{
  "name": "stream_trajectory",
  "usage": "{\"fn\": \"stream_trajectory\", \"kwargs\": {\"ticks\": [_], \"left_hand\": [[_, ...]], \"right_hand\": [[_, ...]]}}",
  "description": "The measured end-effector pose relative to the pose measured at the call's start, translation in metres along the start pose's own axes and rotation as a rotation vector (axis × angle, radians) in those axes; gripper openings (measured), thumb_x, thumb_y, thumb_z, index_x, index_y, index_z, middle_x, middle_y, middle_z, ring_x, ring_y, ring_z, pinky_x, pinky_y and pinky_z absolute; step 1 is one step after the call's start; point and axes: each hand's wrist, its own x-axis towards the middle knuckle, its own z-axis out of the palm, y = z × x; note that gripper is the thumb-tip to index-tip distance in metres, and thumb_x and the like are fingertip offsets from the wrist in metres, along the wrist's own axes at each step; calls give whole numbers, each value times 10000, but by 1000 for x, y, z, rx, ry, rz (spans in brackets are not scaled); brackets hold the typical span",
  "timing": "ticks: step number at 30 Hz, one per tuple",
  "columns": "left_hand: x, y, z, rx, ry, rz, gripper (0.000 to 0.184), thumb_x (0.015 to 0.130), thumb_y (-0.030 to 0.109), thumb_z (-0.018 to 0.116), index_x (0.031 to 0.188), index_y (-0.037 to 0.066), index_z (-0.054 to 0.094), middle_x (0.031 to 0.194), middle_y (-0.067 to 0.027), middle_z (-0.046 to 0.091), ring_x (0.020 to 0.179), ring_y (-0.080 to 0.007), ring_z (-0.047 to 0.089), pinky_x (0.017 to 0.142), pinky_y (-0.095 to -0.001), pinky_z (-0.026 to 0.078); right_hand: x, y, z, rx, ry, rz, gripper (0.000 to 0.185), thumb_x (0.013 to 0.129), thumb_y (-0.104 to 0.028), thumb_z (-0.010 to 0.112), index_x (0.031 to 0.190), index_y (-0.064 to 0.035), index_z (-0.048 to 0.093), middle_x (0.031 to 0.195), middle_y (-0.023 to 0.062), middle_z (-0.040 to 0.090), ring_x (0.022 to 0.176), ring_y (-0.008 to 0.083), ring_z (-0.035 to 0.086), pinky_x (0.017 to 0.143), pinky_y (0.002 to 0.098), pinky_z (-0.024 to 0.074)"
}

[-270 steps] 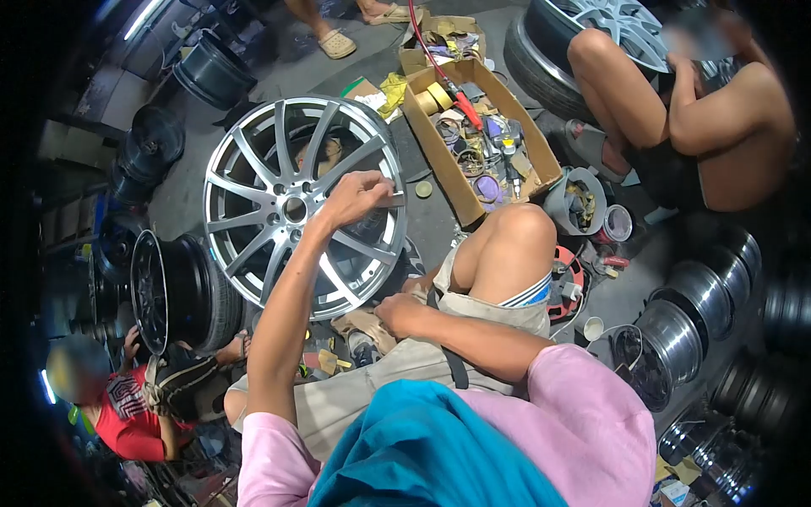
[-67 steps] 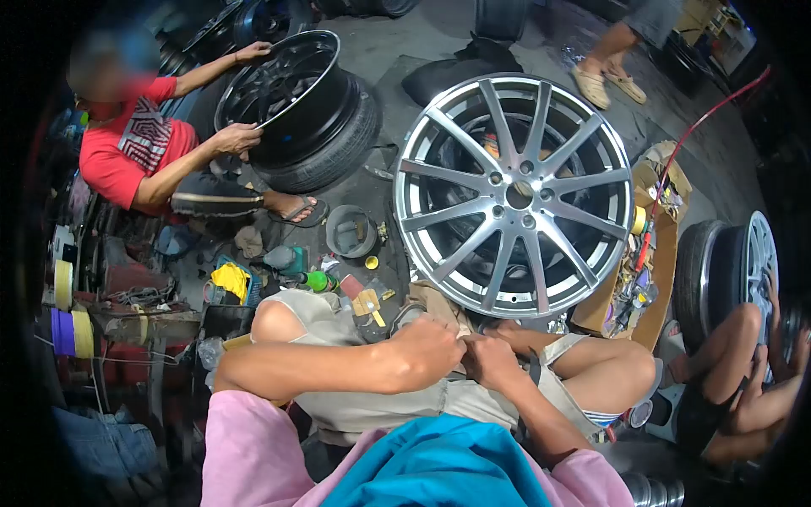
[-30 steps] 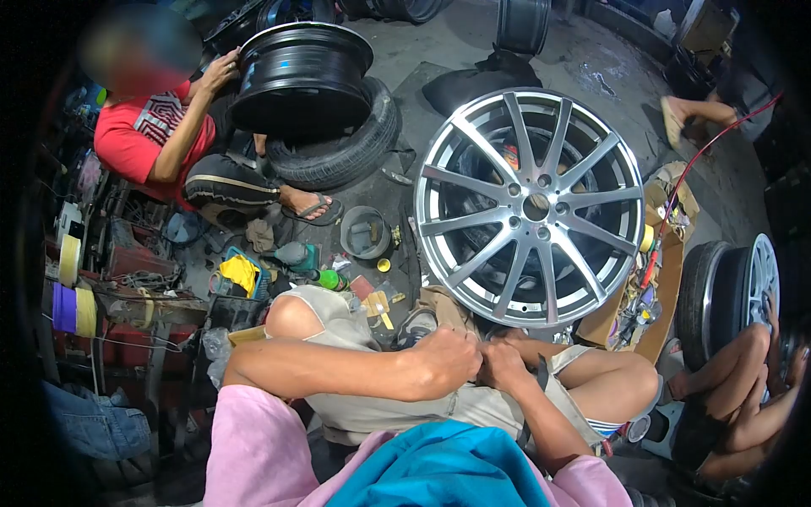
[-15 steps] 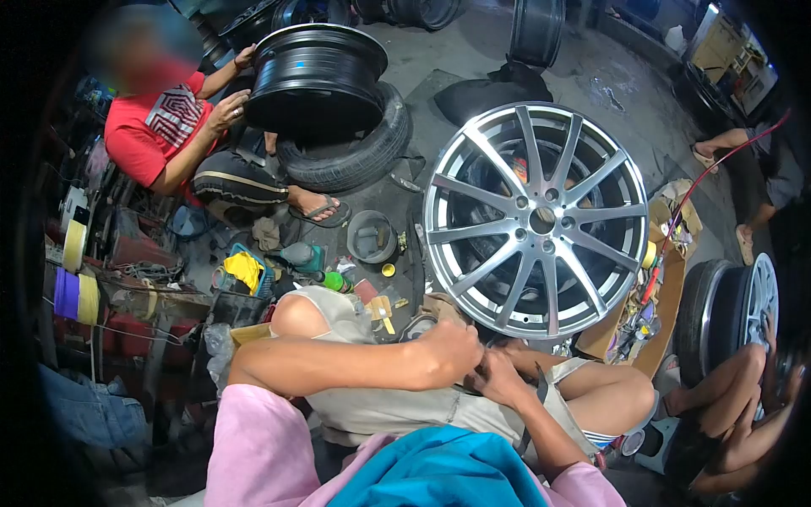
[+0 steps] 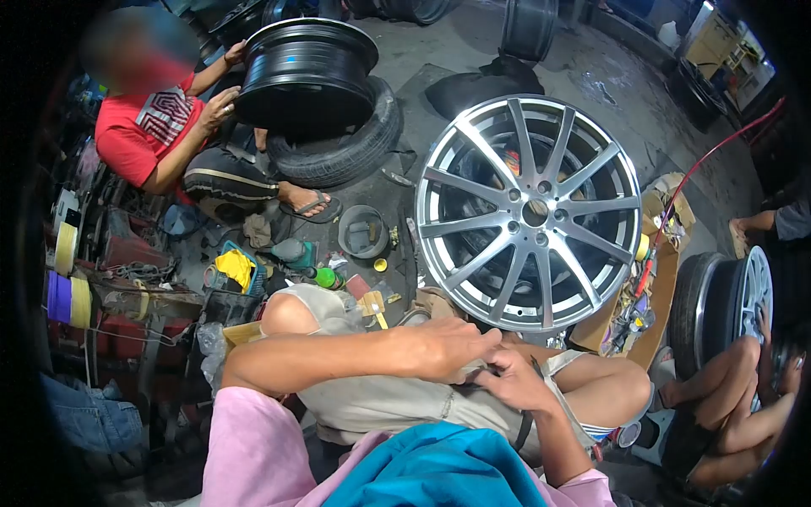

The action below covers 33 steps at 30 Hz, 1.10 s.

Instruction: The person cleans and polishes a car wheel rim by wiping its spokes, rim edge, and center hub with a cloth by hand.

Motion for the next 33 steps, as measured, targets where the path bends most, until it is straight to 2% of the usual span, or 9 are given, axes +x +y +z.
{"fn": "stream_trajectory", "kwargs": {"ticks": [1, 11, 14, 16, 19, 24, 27, 29, 33], "left_hand": [[-1, 1, 3, -62, 103, 48, 576, 824, 108, 767, 1304, 6, 466, 1001, -212, 665, 1023, -428, 665, 853, -545, 519], [7, 4, -3, 11, 1, -46, 418, 847, 82, 726, 1215, -34, 564, 971, -238, 692, 971, -446, 684, 829, -534, 536], [6, 6, -7, 62, -53, -81, 278, 843, 59, 700, 1098, -46, 670, 985, -250, 717, 980, -439, 704, 826, -525, 554], [5, 5, -5, 197, -89, -93, 159, 835, 67, 718, 960, -14, 774, 966, -224, 765, 966, -379, 754, 802, -459, 595], [8, 2, -5, 277, -221, -122, 137, 835, 78, 708, 926, 28, 798, 955, -197, 778, 924, -345, 770, 757, -441, 605], [6, 1, -16, 330, -178, -221, 113, 806, 92, 716, 867, 25, 784, 882, -209, 759, 866, -375, 759, 733, -466, 597], [10, -3, -10, 289, -195, -209, 219, 803, 175, 788, 928, -3, 766, 935, -205, 744, 932, -378, 737, 797, -479, 586], [9, -3, -4, 216, -131, -132, 416, 802, 251, 835, 1088, -24, 710, 1067, -203, 683, 1069, -385, 674, 900, -493, 547], [19, 2, 8, 10, -8, 64, 399, 830, 278, 821, 1084, -4, 698, 1100, -190, 654, 1086, -405, 636, 929, -489, 516]], "right_hand": [[-1, -6, -1, 96, 5, -52, 204, 938, 13, 701, 1137, 2, 743, 1049, 33, 760, 983, 117, 683, 888, 280, 528], [0, 23, -2, 106, 101, -62, 168, 958, -7, 696, 1118, 20, 740, 1012, 23, 735, 916, 84, 637, 804, 268, 500], [-3, 12, 1, 114, 117, -6, 138, 967, -58, 711, 1080, 15, 743, 952, 10, 703, 859, 85, 598, 771, 271, 475], [-2, 22, -3, -101, 148, -133, 165, 978, -157, 734, 1034, -2, 743, 900, 15, 685, 804, 89, 563, 727, 291, 462], [-13, 3, -6, -308, 156, -7, 237, 975, -253, 753, 1003, -18, 742, 892, 32, 682, 834, 97, 565, 734, 302, 460], [-26, 4, -18, -260, 182, 179, 279, 982, -285, 742, 993, -6, 733, 900, 79, 662, 929, 168, 605, 810, 313, 467], [-23, 1, -23, -417, 190, -253, 246, 1019, -250, 691, 974, -8, 689, 871, 106, 619, 877, 205, 600, 787, 326, 479], [-26, -25, -21, -412, 166, -224, 240, 1019, -247, 691, 976, -11, 690, 843, 106, 603, 859, 208, 597, 773, 337, 478], [-25, -45, -7, -297, 102, -207, 235, 1015, -240, 697, 970, -10, 691, 791, 101, 617, 777, 197, 595, 704, 351, 466]]}}
